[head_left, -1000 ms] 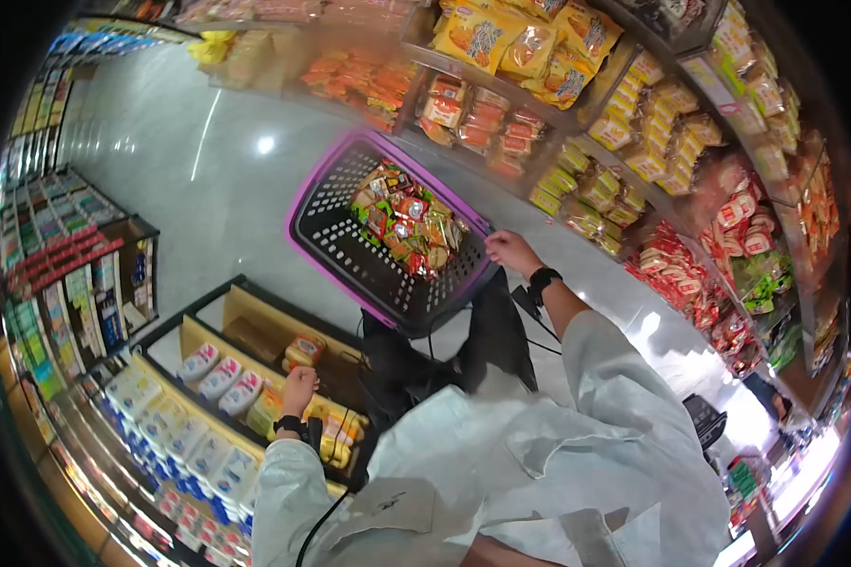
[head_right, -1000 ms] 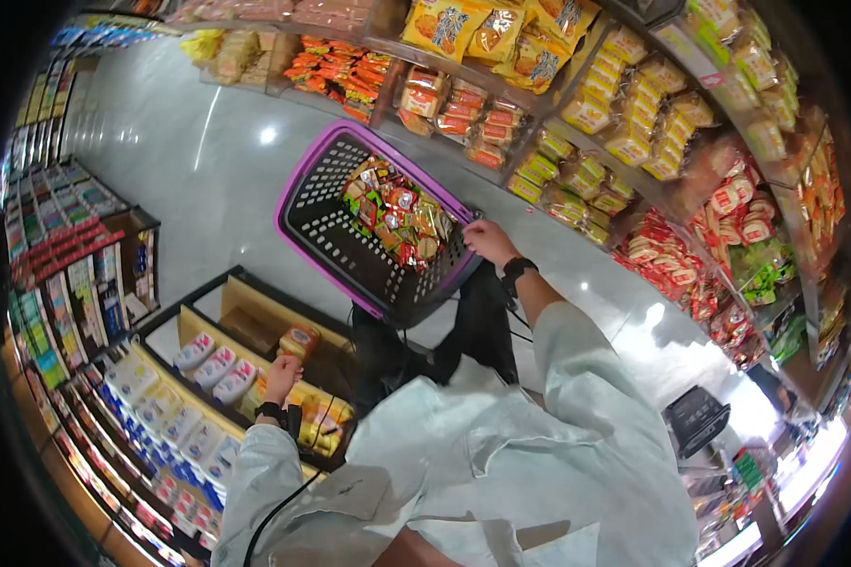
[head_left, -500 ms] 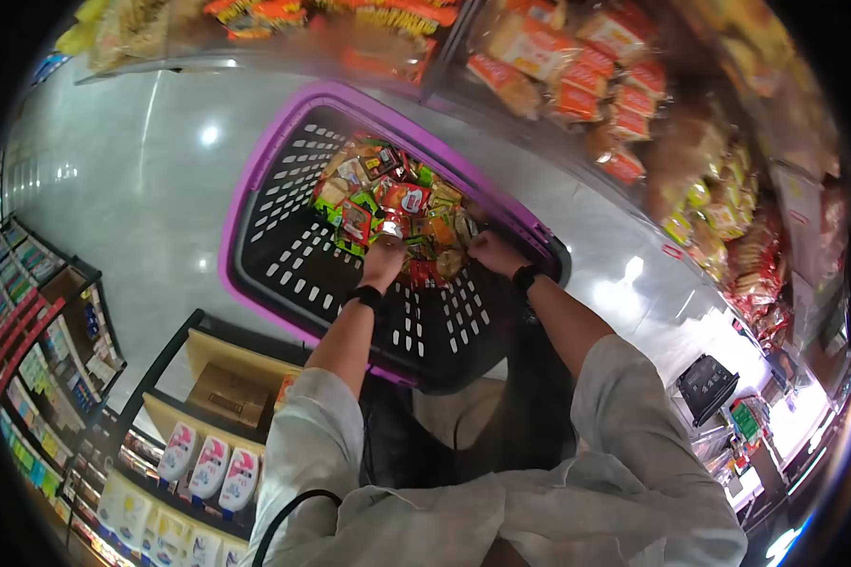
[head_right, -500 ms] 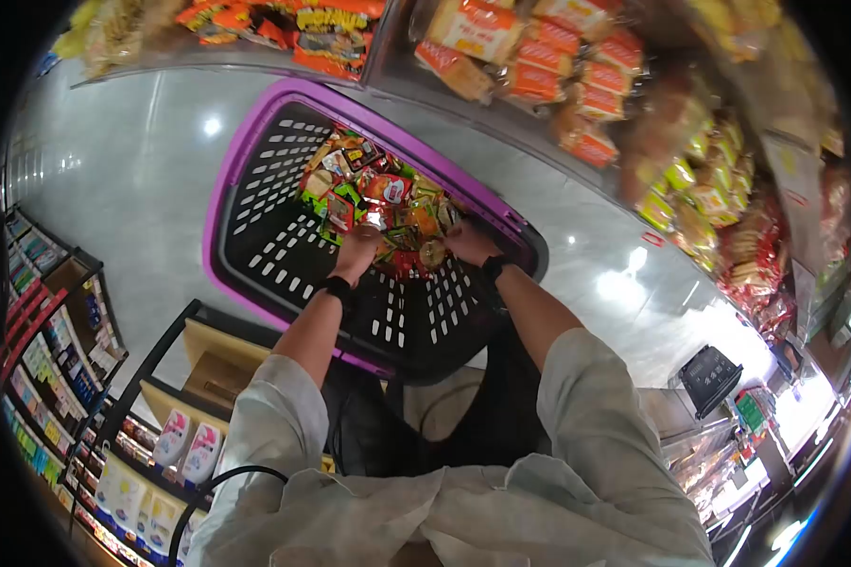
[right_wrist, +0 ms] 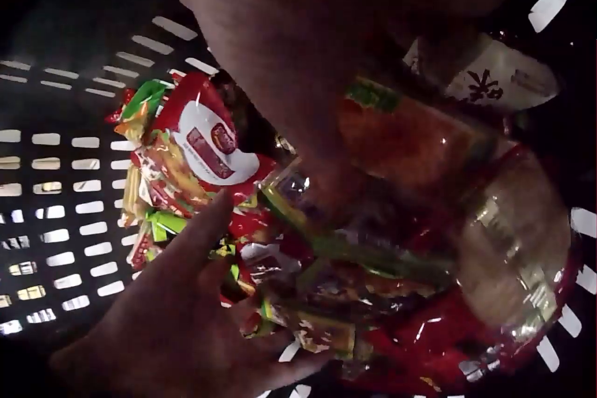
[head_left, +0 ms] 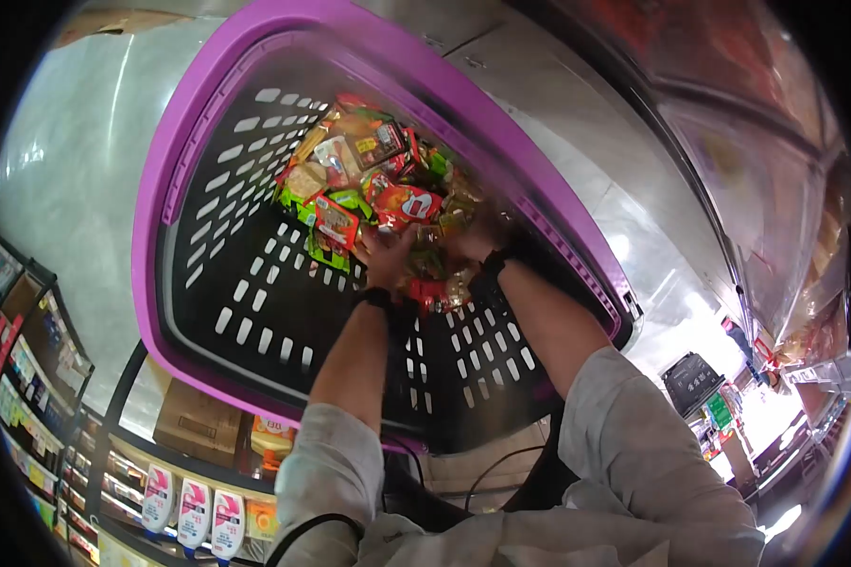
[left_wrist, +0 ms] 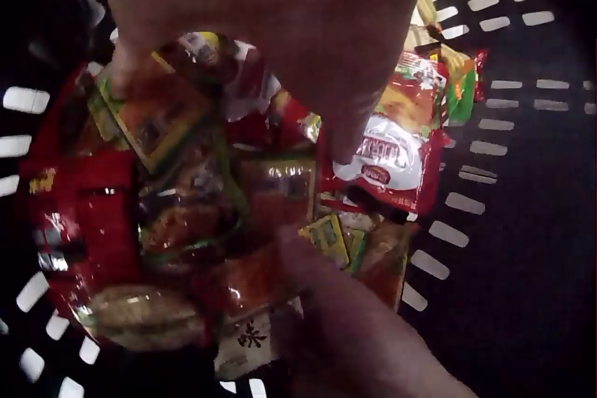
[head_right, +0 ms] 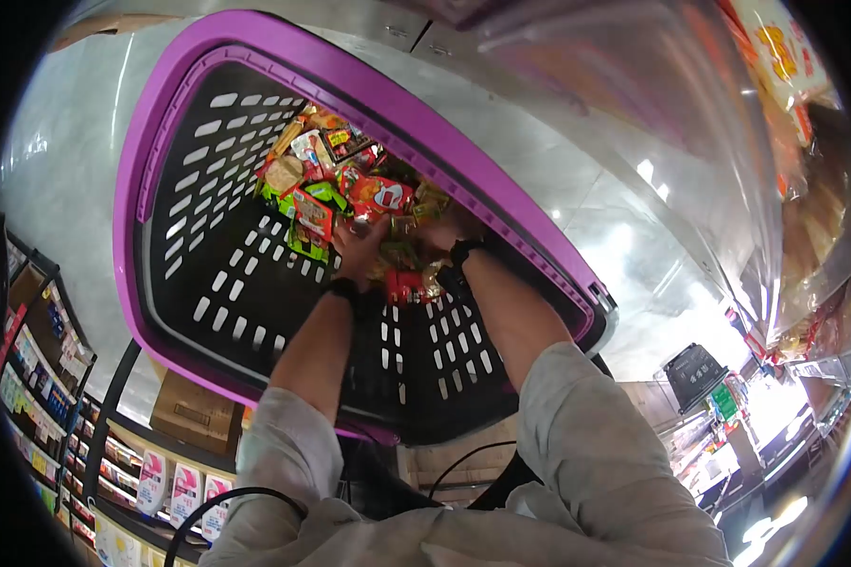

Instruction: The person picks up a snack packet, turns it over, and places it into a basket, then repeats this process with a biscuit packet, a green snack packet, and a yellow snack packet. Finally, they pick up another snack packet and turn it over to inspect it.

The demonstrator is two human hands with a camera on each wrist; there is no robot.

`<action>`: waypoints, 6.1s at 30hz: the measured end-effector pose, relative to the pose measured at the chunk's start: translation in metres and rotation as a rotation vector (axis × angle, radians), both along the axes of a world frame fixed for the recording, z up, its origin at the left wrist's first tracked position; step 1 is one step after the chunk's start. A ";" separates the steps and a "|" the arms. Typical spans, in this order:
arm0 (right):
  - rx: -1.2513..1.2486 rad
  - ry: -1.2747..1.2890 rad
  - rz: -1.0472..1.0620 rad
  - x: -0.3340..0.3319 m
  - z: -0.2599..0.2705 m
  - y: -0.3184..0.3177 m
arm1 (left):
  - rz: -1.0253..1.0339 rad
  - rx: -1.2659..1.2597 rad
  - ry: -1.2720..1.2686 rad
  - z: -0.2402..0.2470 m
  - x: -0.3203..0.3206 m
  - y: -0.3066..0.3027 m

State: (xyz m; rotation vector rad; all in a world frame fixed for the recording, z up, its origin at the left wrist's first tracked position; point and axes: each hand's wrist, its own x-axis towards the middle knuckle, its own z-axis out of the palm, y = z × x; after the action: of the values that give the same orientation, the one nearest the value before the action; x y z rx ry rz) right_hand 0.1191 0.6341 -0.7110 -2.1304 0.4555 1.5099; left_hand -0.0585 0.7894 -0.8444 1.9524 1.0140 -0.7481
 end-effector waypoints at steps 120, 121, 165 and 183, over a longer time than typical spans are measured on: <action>0.513 -0.985 -0.787 -0.335 0.766 -0.029 | 0.041 -1.521 -0.270 0.854 -0.114 0.019; 0.547 -0.961 -0.805 -0.337 0.770 -0.033 | 0.007 -1.503 -0.263 0.853 -0.117 0.015; 0.769 -1.015 -2.017 -0.522 0.743 -0.422 | -1.164 -1.083 -0.136 0.879 -0.180 -0.449; 0.488 -1.038 -2.214 -0.353 0.758 -0.567 | -1.155 -1.308 0.088 0.859 0.005 -0.616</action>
State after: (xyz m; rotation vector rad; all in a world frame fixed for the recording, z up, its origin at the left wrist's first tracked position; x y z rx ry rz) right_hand -0.2343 0.0673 0.0468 -0.6131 1.1149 -0.6664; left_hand -0.0532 0.1735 0.0149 1.0932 -0.6867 -1.5516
